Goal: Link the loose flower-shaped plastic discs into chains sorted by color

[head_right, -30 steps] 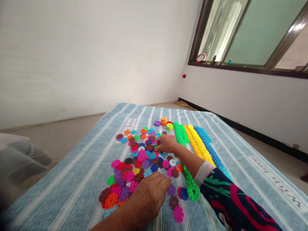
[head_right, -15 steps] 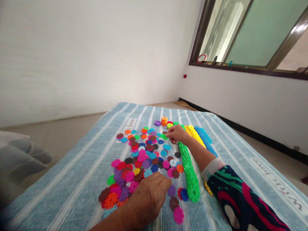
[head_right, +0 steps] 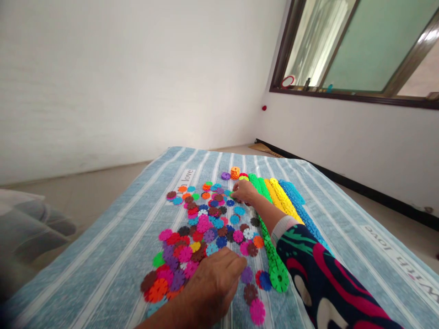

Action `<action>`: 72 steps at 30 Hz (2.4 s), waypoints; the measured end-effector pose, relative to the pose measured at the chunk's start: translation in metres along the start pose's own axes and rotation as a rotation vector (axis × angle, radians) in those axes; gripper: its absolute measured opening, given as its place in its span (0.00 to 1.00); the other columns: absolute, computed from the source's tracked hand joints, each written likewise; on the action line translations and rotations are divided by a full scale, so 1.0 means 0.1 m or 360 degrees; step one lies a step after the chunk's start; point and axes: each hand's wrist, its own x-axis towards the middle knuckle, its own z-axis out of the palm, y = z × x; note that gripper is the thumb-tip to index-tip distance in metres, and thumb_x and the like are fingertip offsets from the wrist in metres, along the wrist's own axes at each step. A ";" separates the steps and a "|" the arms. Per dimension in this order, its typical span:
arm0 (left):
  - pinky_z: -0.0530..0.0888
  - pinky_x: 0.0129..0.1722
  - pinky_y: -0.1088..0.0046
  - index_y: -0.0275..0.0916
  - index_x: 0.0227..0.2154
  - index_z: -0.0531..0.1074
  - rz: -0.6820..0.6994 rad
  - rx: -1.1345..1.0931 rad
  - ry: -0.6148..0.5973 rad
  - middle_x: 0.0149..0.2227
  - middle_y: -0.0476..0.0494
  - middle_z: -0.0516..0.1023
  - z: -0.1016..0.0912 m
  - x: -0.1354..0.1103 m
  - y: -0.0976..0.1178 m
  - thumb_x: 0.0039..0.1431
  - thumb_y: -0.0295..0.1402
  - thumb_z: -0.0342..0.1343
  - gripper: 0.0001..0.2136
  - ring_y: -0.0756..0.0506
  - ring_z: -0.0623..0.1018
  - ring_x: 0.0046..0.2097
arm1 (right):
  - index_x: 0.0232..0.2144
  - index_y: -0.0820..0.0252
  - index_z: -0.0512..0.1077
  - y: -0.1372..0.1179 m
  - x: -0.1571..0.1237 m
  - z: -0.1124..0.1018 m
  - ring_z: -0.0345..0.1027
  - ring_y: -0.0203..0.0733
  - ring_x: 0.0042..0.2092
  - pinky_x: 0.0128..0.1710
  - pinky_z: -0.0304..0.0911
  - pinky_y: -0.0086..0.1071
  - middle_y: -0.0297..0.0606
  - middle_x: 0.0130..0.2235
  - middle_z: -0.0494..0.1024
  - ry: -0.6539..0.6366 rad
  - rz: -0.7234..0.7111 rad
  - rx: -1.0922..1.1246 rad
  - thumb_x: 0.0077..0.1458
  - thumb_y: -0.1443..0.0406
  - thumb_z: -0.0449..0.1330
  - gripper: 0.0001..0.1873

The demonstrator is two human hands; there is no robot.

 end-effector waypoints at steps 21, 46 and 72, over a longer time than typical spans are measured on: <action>0.70 0.35 0.69 0.38 0.34 0.66 -0.0067 -0.0017 -0.0081 0.35 0.45 0.74 -0.08 0.04 0.00 0.58 0.21 0.48 0.06 0.45 0.71 0.37 | 0.48 0.61 0.70 -0.13 -0.15 0.03 0.69 0.47 0.49 0.48 0.66 0.47 0.42 0.50 0.72 0.0287 -0.0374 -0.0845 0.63 0.60 0.58 0.14; 0.71 0.37 0.67 0.38 0.34 0.66 -0.0045 -0.0032 -0.0088 0.35 0.44 0.74 -0.05 0.05 -0.03 0.60 0.21 0.44 0.08 0.45 0.70 0.37 | 0.41 0.64 0.71 0.93 -0.45 -0.72 0.71 0.37 0.34 0.33 0.70 0.33 0.36 0.38 0.75 0.0032 0.0021 -0.0595 0.63 0.61 0.58 0.10; 0.71 0.39 0.68 0.38 0.33 0.65 -0.0052 0.0011 -0.0106 0.33 0.45 0.73 -0.11 0.05 0.02 0.58 0.22 0.46 0.06 0.45 0.70 0.36 | 0.36 0.63 0.74 0.80 -0.52 -0.65 0.71 0.38 0.35 0.36 0.66 0.33 0.36 0.35 0.76 0.0318 -0.0144 -0.0721 0.61 0.64 0.59 0.07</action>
